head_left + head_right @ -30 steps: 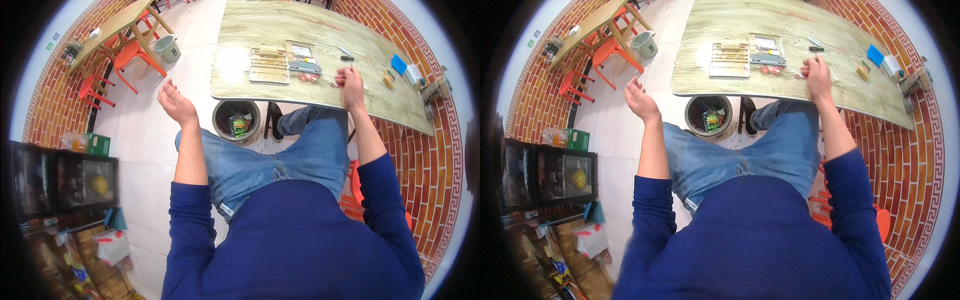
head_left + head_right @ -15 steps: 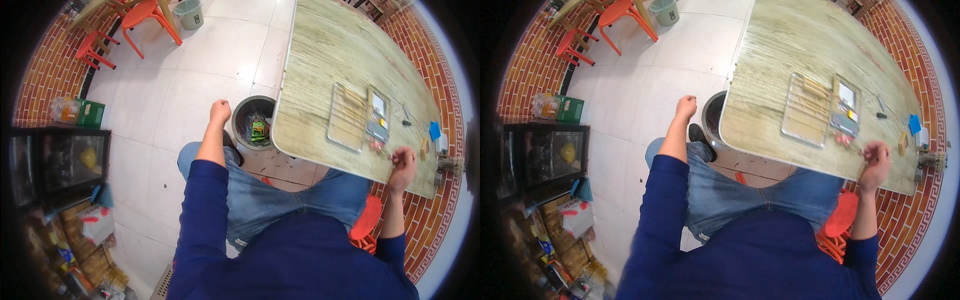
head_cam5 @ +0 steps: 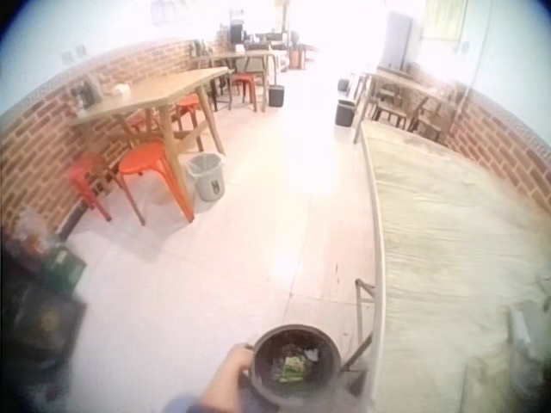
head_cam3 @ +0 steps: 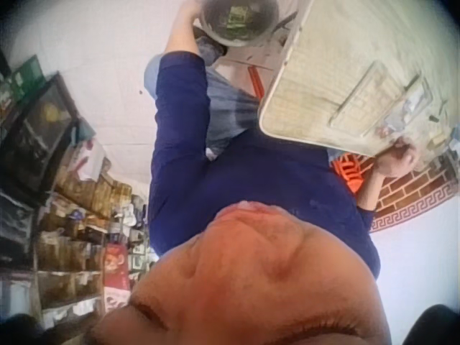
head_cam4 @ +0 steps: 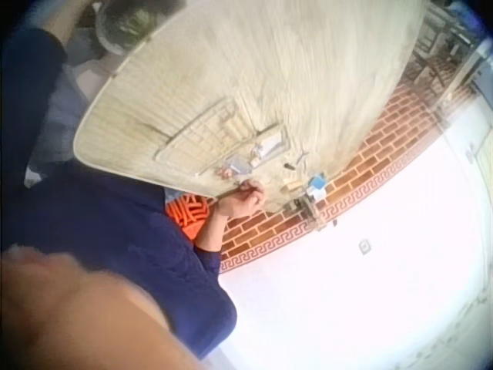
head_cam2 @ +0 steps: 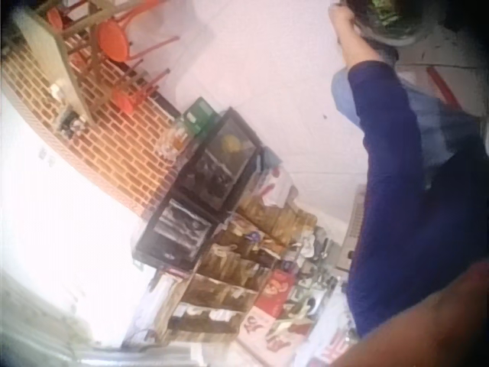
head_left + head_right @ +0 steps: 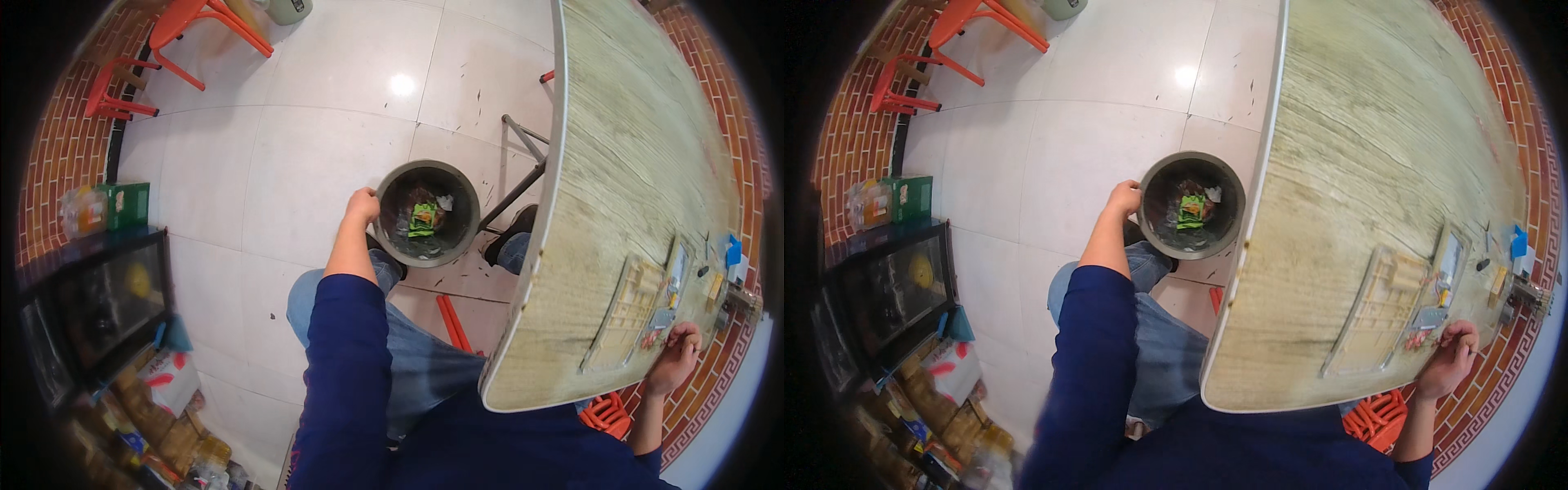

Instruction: The person assembles a small digital scale by inserting a battery, connecting internal wires, and securing the casing. They then power on the device and press buttons to test the display. The scale is placed on a table in a room with red stools and brick-patterned walls.

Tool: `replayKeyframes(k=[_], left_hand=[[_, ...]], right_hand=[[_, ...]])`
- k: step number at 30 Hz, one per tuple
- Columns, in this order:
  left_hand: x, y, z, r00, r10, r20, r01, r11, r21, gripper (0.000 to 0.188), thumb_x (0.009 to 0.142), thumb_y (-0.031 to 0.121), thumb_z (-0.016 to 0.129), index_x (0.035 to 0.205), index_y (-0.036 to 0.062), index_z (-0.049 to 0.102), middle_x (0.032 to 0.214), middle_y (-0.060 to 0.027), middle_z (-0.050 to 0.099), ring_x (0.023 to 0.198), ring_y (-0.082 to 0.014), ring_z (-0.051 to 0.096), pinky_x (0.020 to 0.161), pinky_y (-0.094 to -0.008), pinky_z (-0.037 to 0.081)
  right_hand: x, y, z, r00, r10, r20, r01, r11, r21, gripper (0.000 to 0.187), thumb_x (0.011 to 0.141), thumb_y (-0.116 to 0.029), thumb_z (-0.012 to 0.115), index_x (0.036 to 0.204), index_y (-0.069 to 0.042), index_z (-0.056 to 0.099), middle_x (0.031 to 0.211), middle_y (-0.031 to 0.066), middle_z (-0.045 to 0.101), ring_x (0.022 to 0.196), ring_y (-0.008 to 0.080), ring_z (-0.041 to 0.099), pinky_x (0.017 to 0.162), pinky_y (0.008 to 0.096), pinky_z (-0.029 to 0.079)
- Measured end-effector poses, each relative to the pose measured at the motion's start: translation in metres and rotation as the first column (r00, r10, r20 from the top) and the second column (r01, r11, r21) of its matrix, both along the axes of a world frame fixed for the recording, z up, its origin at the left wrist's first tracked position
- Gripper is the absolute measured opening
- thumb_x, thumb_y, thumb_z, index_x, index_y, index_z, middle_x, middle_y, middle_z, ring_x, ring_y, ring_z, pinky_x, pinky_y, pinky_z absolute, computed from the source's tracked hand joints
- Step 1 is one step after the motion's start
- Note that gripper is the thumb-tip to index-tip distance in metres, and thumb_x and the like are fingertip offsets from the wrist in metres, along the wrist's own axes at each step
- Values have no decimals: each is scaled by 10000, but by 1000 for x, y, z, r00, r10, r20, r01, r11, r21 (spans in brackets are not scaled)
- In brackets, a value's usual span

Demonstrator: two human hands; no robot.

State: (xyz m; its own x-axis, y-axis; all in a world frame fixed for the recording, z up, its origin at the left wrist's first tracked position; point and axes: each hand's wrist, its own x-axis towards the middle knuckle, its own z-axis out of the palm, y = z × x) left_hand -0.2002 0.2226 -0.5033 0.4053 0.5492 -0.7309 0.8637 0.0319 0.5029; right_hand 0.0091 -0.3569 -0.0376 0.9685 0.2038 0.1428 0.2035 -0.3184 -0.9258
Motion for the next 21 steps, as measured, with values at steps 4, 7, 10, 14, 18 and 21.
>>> replayKeyframes(k=[4, 7, 10, 14, 18, 21], left_hand=[[-11, 30, 1, 986, 150, -74, -154, 987, -45, 445, 944, 27, 622, 1348, 53, 807, 1195, -242, 829, 1049, -383, 822, 900, -485, 659], [-13, 42, 5, 975, 154, -157, -183, 966, -186, 401, 1015, 46, 618, 1395, 77, 744, 1251, -157, 775, 1104, -347, 772, 880, -574, 672], [-13, 44, 11, 972, 148, -181, -190, 951, -243, 378, 1061, 59, 613, 1426, 83, 706, 1323, -113, 739, 1195, -317, 727, 944, -617, 664], [-11, 42, 18, 966, 211, -147, -241, 941, -236, 369, 1060, 59, 615, 1417, 79, 705, 1272, -100, 729, 1173, -313, 718, 971, -621, 655], [3, 32, 16, 963, 249, -107, -269, 926, -264, 354, 1062, 64, 617, 1404, 77, 708, 1206, -90, 742, 1098, -299, 742, 942, -624, 659], [25, 18, 10, 966, 249, -61, -255, 902, -348, 355, 1048, 23, 590, 1374, 38, 730, 1187, -110, 739, 1092, -320, 742, 919, -587, 687]], right_hand=[[-3, 4, 3, 999, -28, -19, 27, 999, -26, 187, 1160, -190, 447, 1001, -91, 442, 1092, 77, 537, 924, 157, 450, 872, 325, 403], [-4, 5, 2, 997, -79, 19, 80, 995, -54, 203, 1156, -223, 474, 1000, -102, 429, 1099, 75, 523, 938, 155, 455, 885, 317, 401], [-7, 5, 3, 1000, -14, 24, 16, 999, -44, 220, 1153, -241, 479, 989, -112, 410, 1097, 76, 516, 939, 159, 452, 892, 317, 398], [-8, 8, 4, 996, 81, 40, -82, 996, 30, 238, 1156, -256, 475, 980, -115, 400, 1075, 79, 507, 921, 170, 446, 882, 326, 399], [-7, 15, 1, 996, 66, 68, -70, 996, 54, 243, 1179, -241, 464, 983, -102, 428, 1026, 81, 495, 891, 174, 442, 849, 333, 399], [-13, 21, -5, 974, -127, 189, 154, 979, -134, 246, 1236, -202, 401, 1098, -60, 547, 905, 28, 460, 797, 137, 432, 753, 311, 400]])
